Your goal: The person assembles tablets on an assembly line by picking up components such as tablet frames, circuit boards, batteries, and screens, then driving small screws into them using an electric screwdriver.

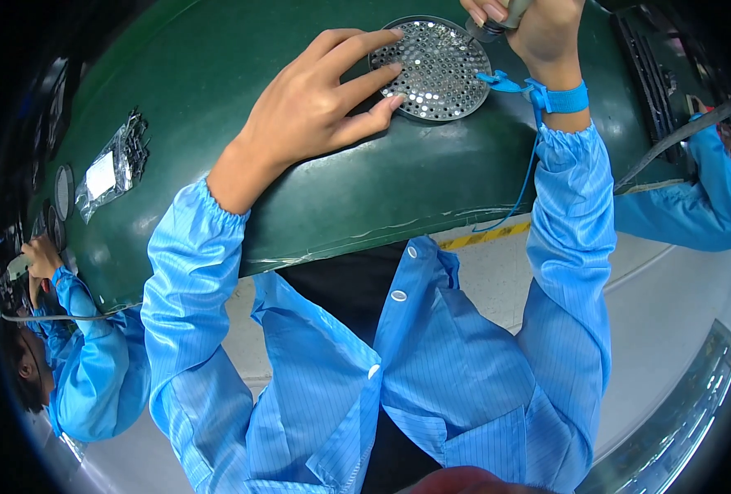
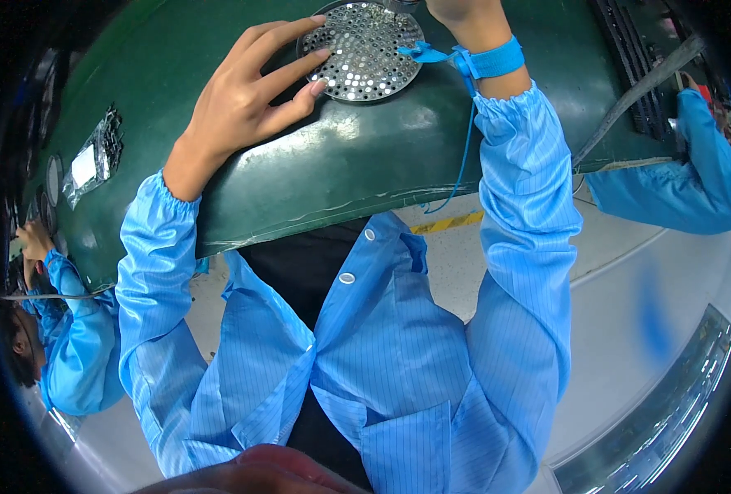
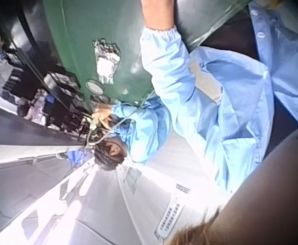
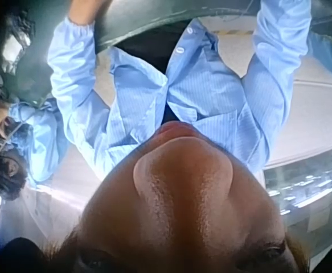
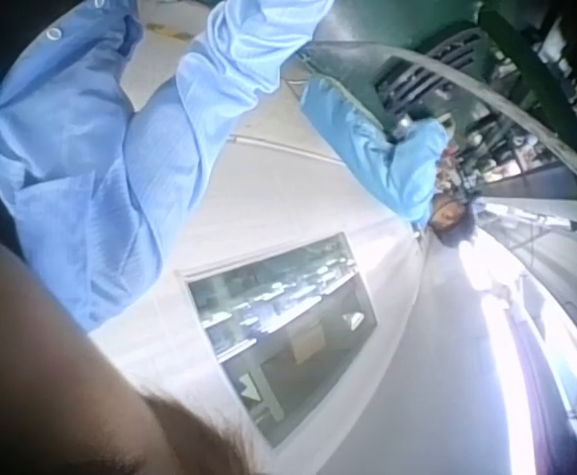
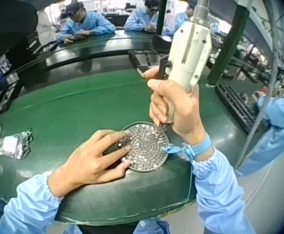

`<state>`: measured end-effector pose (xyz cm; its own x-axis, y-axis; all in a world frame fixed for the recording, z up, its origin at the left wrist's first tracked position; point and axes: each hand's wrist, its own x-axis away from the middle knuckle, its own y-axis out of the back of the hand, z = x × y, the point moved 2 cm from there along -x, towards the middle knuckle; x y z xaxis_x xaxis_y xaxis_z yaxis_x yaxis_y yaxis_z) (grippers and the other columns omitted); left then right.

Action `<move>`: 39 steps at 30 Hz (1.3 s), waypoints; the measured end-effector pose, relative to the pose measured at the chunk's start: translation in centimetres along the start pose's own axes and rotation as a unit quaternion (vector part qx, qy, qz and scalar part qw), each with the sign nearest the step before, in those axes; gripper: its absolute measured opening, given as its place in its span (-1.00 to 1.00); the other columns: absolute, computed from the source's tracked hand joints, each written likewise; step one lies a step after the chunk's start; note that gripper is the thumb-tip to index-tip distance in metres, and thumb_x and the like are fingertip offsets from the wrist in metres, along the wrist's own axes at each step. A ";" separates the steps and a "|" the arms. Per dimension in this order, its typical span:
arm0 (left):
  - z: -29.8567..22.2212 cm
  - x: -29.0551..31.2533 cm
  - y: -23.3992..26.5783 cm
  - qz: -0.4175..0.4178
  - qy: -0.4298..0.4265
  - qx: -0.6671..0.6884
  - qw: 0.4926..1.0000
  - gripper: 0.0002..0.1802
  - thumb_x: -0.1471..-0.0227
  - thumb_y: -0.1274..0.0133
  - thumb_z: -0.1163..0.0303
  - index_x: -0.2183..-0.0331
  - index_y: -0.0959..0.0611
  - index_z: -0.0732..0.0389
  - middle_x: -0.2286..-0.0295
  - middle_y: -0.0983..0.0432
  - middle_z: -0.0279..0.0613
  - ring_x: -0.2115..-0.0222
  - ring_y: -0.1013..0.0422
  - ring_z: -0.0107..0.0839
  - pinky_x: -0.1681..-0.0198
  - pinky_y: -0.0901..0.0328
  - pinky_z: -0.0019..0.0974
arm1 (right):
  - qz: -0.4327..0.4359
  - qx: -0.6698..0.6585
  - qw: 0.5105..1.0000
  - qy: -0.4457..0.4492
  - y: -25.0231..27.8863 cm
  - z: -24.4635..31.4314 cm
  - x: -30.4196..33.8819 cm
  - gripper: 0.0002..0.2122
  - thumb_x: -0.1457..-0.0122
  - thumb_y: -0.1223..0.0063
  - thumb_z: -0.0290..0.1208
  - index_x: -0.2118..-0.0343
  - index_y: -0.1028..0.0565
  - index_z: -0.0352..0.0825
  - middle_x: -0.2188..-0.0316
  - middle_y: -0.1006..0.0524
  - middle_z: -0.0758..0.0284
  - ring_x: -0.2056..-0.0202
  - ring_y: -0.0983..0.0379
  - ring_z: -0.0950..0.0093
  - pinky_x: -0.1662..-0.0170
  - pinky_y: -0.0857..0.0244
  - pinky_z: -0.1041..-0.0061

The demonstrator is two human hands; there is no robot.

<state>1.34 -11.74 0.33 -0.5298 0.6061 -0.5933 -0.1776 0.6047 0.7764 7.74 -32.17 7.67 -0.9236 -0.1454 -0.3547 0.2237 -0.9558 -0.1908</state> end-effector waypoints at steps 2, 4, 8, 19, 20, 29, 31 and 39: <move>-0.1 0.1 -0.1 0.001 -0.016 -0.022 1.000 -0.67 0.03 -0.33 0.39 0.17 -0.77 0.30 -0.04 -0.55 -0.07 0.04 -0.50 -0.10 0.02 -0.47 -0.16 | 0.002 -0.001 1.000 0.000 0.1 0.0 -0.1 -0.75 -0.23 -0.08 -0.43 0.11 -0.50 -0.51 0.76 -0.28 0.46 0.80 -0.18 0.63 0.70 -0.19 0.56; -0.2 0.1 0.0 0.002 -0.018 -0.023 1.000 -0.67 0.03 -0.33 0.40 0.18 -0.76 0.31 -0.03 -0.56 -0.07 0.04 -0.50 -0.10 0.02 -0.47 -0.16 | 0.010 -0.003 1.000 0.001 0.2 -0.1 -0.1 -0.75 -0.24 -0.07 -0.43 0.10 -0.50 -0.51 0.76 -0.28 0.46 0.80 -0.18 0.63 0.70 -0.19 0.56; -0.1 0.2 0.1 0.000 -0.020 -0.020 1.000 -0.69 0.02 -0.32 0.40 0.19 -0.77 0.30 -0.02 -0.57 -0.07 0.05 -0.51 -0.11 0.02 -0.47 -0.16 | 0.013 -0.010 1.000 0.004 0.2 -0.2 0.0 -0.75 -0.24 -0.07 -0.44 0.10 -0.50 -0.51 0.76 -0.28 0.45 0.80 -0.18 0.63 0.69 -0.19 0.56; 0.5 0.0 0.1 -0.044 -0.006 0.017 0.999 -0.71 0.02 -0.32 0.40 0.20 -0.78 0.27 0.01 -0.59 -0.07 0.10 -0.56 -0.16 0.05 -0.48 -0.20 | 0.009 -0.004 1.000 0.001 0.2 0.0 0.0 -0.76 -0.24 -0.07 -0.44 0.11 -0.50 -0.50 0.76 -0.28 0.46 0.79 -0.18 0.63 0.69 -0.18 0.56; 0.5 -0.1 0.1 -0.062 -0.003 0.021 0.998 -0.70 0.02 -0.32 0.40 0.19 -0.78 0.27 0.02 -0.59 -0.07 0.12 -0.57 -0.18 0.05 -0.48 -0.21 | 0.009 -0.004 1.000 0.002 0.2 0.0 0.0 -0.76 -0.24 -0.07 -0.44 0.11 -0.50 -0.50 0.76 -0.28 0.46 0.79 -0.18 0.63 0.69 -0.18 0.56; 0.7 -0.1 0.4 -0.046 0.009 0.025 0.999 -0.70 0.08 -0.35 0.34 0.25 -0.79 0.26 0.03 -0.59 -0.06 0.08 -0.54 -0.13 0.01 -0.46 -0.17 | 0.008 -0.017 1.000 0.001 0.1 0.0 0.1 -0.78 -0.24 -0.09 -0.47 0.12 -0.51 -0.49 0.75 -0.29 0.46 0.79 -0.20 0.63 0.68 -0.19 0.56; 0.6 -0.3 0.4 -0.022 0.009 0.025 0.999 -0.67 0.08 -0.34 0.36 0.20 -0.80 0.24 -0.02 -0.57 -0.03 0.02 -0.53 -0.11 -0.06 -0.43 -0.16 | 0.009 -0.017 1.000 0.000 0.1 0.1 0.1 -0.78 -0.24 -0.09 -0.47 0.12 -0.51 -0.49 0.75 -0.29 0.45 0.79 -0.20 0.63 0.69 -0.19 0.56; 0.2 -0.9 0.0 -0.013 -0.023 -0.001 1.000 -0.63 0.09 -0.38 0.24 0.24 -0.80 0.24 0.00 -0.59 -0.11 -0.01 -0.49 -0.09 0.01 -0.48 -0.15 | 0.011 -0.013 1.000 0.007 0.5 0.4 0.2 -0.80 -0.23 -0.08 -0.49 0.14 -0.51 -0.49 0.75 -0.30 0.46 0.79 -0.21 0.63 0.70 -0.18 0.56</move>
<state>1.98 -12.16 0.84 -0.4858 0.6135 -0.6226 -0.1930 0.6194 0.7610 7.52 -32.76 7.91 -0.9139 -0.1623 -0.3720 0.2520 -0.9454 -0.2067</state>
